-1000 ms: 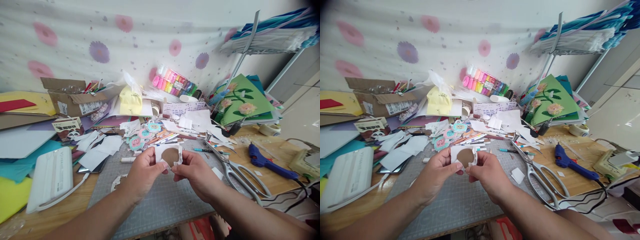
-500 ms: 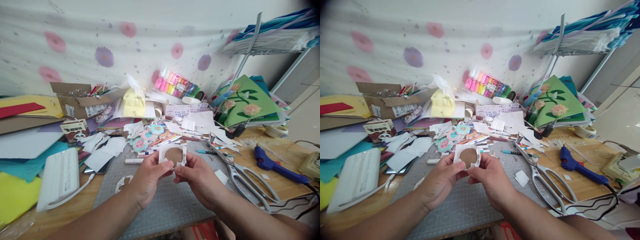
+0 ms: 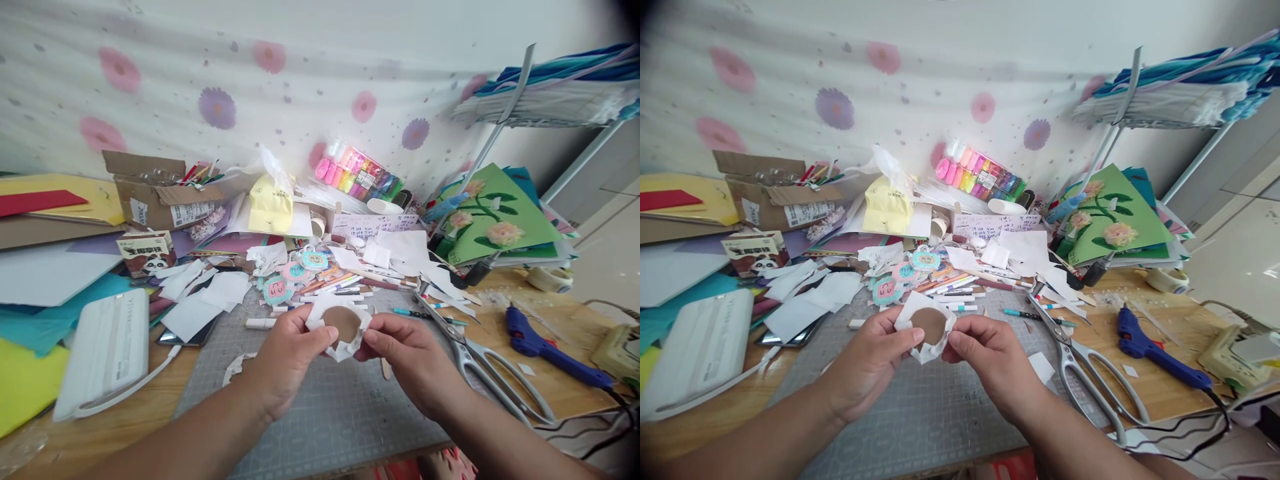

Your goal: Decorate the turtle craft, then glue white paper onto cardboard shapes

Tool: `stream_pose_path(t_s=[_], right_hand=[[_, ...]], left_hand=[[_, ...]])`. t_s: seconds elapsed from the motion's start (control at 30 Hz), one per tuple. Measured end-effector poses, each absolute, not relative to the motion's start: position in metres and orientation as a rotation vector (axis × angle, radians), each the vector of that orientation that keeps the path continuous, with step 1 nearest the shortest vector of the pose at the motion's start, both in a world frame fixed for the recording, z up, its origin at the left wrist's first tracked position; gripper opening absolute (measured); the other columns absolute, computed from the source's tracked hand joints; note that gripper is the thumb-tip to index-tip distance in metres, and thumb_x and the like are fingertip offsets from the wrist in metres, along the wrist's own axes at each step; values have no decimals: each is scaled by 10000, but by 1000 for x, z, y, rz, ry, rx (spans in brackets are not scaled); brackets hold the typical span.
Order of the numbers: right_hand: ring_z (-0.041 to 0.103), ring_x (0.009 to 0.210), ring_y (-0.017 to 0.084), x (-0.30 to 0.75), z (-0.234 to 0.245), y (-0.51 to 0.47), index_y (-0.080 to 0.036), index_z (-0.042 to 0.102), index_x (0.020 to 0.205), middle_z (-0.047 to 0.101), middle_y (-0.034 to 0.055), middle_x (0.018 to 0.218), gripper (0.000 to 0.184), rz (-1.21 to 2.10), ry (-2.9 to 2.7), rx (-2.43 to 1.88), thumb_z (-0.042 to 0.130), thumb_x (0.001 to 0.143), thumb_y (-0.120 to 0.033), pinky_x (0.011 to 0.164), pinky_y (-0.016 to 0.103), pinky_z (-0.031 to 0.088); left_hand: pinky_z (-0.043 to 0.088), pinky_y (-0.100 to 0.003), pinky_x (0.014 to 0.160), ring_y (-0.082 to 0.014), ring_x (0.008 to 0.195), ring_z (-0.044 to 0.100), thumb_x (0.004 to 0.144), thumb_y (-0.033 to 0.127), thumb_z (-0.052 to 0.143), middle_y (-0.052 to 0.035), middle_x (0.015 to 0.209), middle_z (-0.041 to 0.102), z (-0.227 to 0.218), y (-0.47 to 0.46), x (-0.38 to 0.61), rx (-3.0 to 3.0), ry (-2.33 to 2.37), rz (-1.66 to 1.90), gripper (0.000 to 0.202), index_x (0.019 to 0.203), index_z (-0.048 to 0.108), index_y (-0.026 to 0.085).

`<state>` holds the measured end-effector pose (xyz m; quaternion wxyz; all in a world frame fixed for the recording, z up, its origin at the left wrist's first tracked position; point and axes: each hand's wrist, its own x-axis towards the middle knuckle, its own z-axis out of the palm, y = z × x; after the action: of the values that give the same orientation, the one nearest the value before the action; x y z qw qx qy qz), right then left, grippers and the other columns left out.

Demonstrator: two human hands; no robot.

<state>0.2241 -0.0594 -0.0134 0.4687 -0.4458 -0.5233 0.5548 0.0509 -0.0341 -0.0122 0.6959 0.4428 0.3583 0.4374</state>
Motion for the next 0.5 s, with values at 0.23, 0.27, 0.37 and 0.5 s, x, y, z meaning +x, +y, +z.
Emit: stream_pose_path(t_s=[0.23, 0.27, 0.37, 0.5], right_hand=[[570, 507, 116, 215, -20, -57, -177, 615, 629, 631, -14, 528, 233, 1346, -1171, -1186, 710, 690, -381, 537, 244, 453], [568, 498, 112, 213, -20, -57, -176, 608, 623, 627, -18, 525, 232, 1354, -1153, -1174, 714, 684, -373, 530, 241, 452], [559, 475, 104, 208, -20, -58, -174, 594, 603, 617, -25, 512, 235, 1360, -1088, -1160, 733, 656, -356, 512, 238, 452], [557, 474, 111, 203, -23, -60, -179, 590, 585, 614, -26, 490, 243, 1337, -1036, -1141, 747, 637, -358, 511, 243, 454]], left_hand=[[371, -245, 598, -121, 637, 492, 727, 207, 627, 1, 701, 602, -17, -35, 50, 1124, 868, 972, 100, 807, 623, 146], [371, -243, 602, -122, 647, 496, 728, 201, 626, 0, 716, 611, -17, -35, 50, 1125, 874, 978, 105, 819, 623, 150], [380, -242, 630, -122, 680, 509, 741, 190, 620, -1, 753, 631, -16, -37, 51, 1080, 856, 998, 103, 841, 621, 165], [406, -256, 683, -136, 733, 537, 725, 186, 651, -16, 801, 647, -13, -40, 54, 967, 811, 1045, 150, 873, 630, 165]])
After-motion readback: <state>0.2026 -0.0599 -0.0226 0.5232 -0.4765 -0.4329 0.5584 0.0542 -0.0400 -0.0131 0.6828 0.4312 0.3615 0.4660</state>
